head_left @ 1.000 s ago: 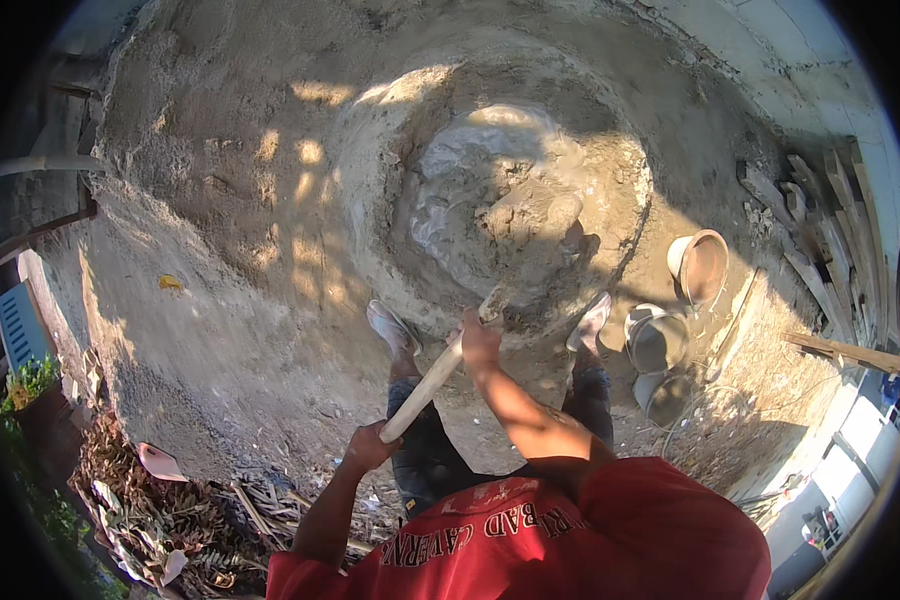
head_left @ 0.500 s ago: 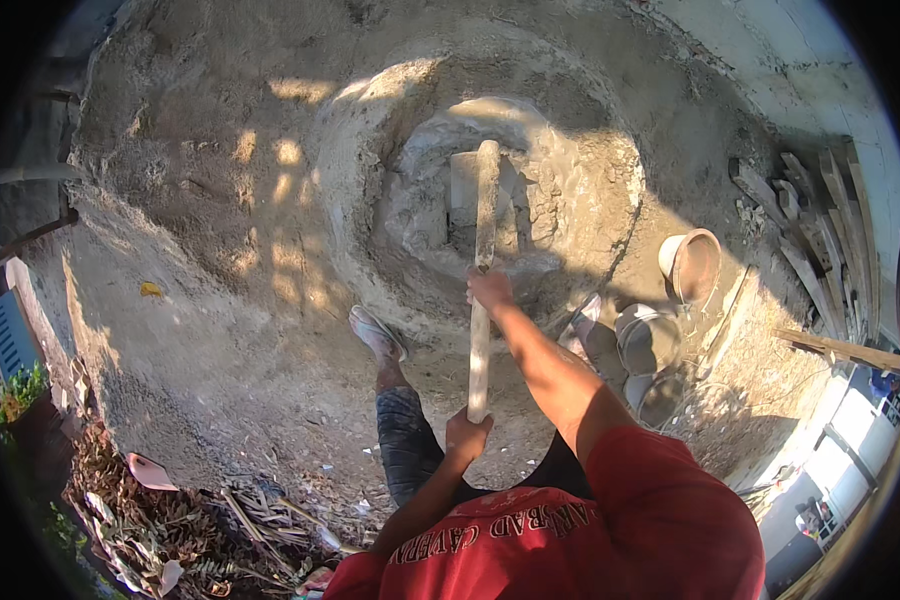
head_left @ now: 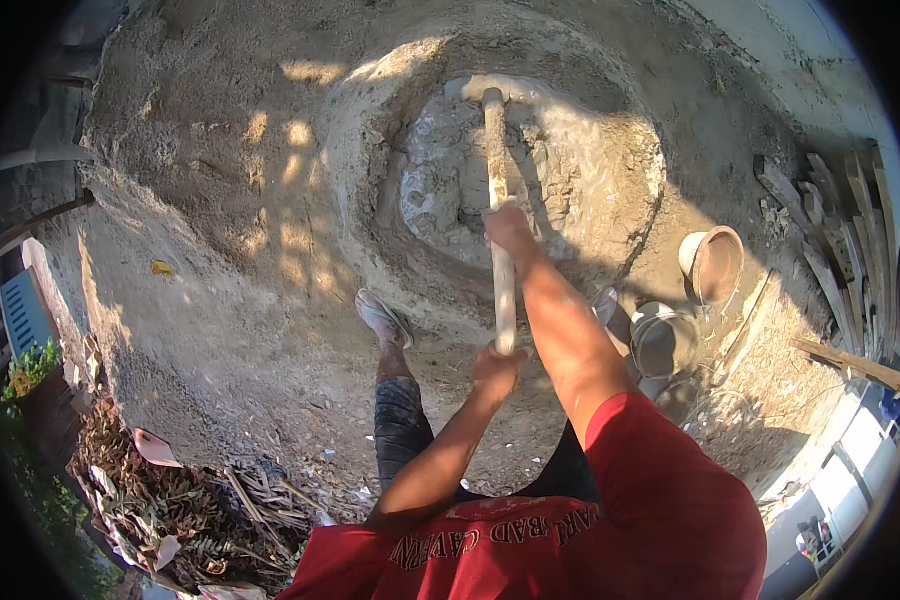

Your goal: The person mixes concrete in a shallow pit on the ground using a hoe, turning the wet mixture over and pulling it inward. The person also pours the contents of a bucket into the mixture before continuing to turn the concrete with the hoe.

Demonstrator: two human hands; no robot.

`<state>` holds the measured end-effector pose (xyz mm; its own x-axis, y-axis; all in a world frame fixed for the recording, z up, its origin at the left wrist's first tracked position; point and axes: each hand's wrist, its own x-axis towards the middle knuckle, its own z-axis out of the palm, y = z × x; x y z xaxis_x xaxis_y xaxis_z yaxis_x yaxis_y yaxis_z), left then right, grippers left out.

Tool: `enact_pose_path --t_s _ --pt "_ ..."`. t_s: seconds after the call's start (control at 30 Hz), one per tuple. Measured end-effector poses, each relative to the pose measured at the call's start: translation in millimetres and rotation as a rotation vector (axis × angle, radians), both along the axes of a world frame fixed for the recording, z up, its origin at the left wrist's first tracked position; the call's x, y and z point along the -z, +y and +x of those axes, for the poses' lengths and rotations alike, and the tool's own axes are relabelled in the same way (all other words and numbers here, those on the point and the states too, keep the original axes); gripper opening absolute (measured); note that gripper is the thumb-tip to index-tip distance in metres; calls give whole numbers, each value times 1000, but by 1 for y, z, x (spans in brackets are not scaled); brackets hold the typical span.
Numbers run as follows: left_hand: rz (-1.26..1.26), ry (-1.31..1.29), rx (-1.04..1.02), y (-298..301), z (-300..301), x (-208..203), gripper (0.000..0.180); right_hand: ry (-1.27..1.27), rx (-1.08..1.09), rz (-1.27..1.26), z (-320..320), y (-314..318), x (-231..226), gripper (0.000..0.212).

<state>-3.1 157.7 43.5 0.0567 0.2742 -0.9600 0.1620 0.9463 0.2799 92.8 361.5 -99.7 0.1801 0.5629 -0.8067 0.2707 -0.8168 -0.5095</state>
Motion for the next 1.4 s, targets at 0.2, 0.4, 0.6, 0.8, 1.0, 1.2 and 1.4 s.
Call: enact_pose_path --t_s 0.2,0.4,0.6,0.8,1.0,1.2,1.4 --pt "-53 131 216 -178 -36 -59 37 -129 48 -25 -20 -174 -85 38" --pt "421 110 379 -59 2 0 37 -5 283 194 60 -65 -79 21" --pt "342 -38 448 89 6 10 43 -293 119 44 98 57 -24 42" --pt "401 59 487 -67 -123 -25 46 -30 390 -62 -21 -105 -12 36" --pt "455 103 687 -105 -285 -99 46 -37 588 115 -167 -141 -178 27" --pt "618 277 789 -44 -398 -222 50 -26 526 248 -224 -109 -234 30" --pt "838 342 1013 59 -445 -270 51 106 802 210 -249 -64 -221 26"
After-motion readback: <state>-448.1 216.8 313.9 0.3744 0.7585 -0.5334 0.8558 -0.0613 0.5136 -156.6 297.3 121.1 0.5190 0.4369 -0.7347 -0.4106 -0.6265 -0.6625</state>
